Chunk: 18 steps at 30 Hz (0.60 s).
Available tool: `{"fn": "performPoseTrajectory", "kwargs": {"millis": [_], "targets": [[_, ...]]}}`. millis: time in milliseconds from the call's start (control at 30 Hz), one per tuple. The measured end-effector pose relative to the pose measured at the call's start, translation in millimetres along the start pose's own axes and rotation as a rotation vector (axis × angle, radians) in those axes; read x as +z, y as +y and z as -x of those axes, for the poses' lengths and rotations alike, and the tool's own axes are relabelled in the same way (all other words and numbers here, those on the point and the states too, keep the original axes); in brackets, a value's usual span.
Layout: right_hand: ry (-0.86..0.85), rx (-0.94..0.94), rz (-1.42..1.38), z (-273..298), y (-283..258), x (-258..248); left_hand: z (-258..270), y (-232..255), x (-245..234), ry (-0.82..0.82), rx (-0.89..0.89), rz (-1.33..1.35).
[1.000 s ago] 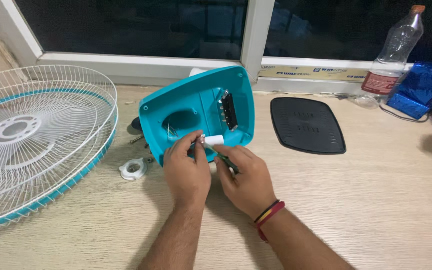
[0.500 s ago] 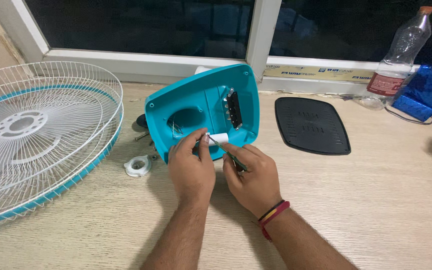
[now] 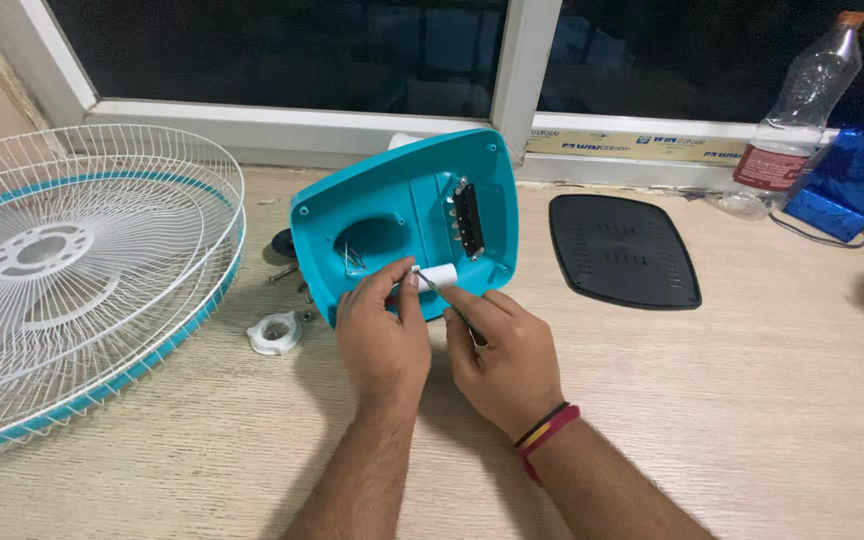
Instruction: The person assembles the internal components of an electric fan. They place a black terminal block into the blue fan housing, secure it with screws, and then install a white plastic wire connector into the housing, also securing it with screws.
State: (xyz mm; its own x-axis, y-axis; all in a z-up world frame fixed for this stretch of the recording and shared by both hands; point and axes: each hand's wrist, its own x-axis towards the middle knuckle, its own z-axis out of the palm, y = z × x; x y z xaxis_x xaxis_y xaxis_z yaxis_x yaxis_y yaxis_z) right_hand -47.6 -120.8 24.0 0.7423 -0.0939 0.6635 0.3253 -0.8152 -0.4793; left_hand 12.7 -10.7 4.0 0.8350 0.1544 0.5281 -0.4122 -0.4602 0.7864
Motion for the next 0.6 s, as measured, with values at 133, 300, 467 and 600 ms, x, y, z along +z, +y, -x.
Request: {"fn": "performPoseTrajectory", "kwargs": {"millis": [133, 300, 467, 600], "targets": [[-0.020, 0.002, 0.075, -5, -11, -6, -2, 1, 0, -0.026, 0.000, -0.009], [-0.032, -0.118, 0.204, -21, -21, -14, 1, 4, 0, -0.015, 0.020, 0.035], [-0.282, 0.041, 0.346, -41, -31, -23, -1, 3, 0, -0.003, 0.055, -0.033], [-0.385, 0.187, 0.401, -47, -37, -24, -1, 1, 2, -0.011, 0.054, -0.041]]}}
